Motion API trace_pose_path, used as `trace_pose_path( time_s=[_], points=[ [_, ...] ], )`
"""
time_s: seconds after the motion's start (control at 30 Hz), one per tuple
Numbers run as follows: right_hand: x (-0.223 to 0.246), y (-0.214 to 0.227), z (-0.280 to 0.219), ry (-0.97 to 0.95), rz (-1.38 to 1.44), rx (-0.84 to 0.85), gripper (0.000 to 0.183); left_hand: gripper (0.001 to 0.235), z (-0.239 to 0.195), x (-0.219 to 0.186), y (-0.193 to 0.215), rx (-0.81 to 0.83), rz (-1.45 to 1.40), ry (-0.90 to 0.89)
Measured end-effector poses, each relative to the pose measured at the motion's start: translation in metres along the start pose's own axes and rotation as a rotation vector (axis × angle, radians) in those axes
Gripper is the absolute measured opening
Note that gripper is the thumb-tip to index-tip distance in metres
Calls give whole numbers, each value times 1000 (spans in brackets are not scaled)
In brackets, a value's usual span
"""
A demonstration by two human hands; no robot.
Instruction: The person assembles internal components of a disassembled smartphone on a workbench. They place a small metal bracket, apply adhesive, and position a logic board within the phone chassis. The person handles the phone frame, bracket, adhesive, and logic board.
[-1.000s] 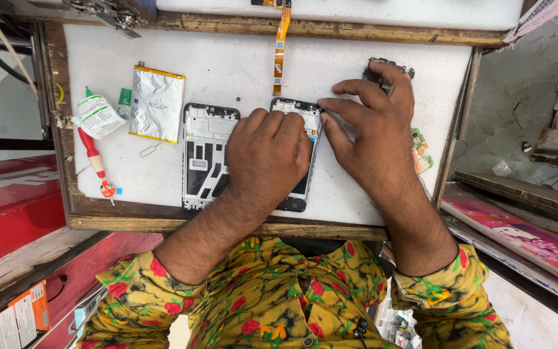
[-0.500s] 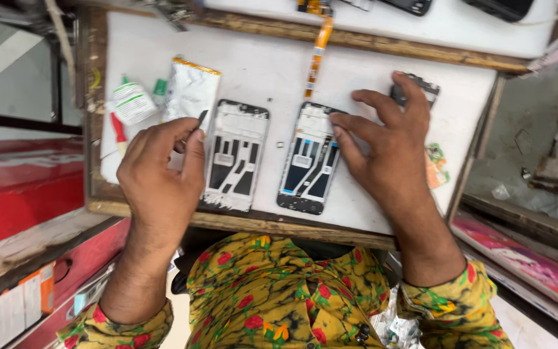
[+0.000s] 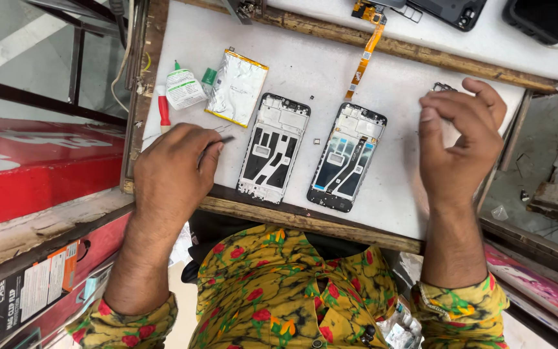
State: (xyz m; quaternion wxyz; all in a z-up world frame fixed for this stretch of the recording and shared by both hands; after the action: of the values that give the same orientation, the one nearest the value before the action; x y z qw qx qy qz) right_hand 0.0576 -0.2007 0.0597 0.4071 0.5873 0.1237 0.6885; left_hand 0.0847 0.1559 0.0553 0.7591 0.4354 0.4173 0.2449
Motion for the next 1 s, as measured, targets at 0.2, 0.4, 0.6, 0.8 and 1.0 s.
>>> trace_pose_path(
  time_s=[0.2, 0.4, 0.6, 0.8, 1.0],
  points=[
    [-13, 13, -7, -39, 82, -45, 6, 15, 17, -48, -19, -52, -147, -166],
    [-14, 5, -7, -25, 110, -11, 6, 7, 48, -95, -86, 145, 9, -307],
    [-8, 0, -10, 38, 63, 8, 1, 9, 58, -79, -82, 21, -314, -179],
    [25, -21, -16, 113, 52, 206, 14, 22, 56, -64, -127, 248, -1168, 278],
    [36, -26, -16, 123, 67, 293, 18, 24, 55, -80, -143, 288, -1379, 335]
  ],
)
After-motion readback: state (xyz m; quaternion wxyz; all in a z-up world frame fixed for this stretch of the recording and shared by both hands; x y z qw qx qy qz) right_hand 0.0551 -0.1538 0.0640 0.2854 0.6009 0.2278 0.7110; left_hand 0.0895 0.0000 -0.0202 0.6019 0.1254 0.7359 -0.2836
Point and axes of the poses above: each hand's wrist, its own z-axis towards the middle knuckle, its own y-axis out of the back of the hand, x = y × z, the point moved 10 cm from there along z, towards the middle knuckle, and after that the axes turned 13 degrees about -y, right-handed, at the moved point
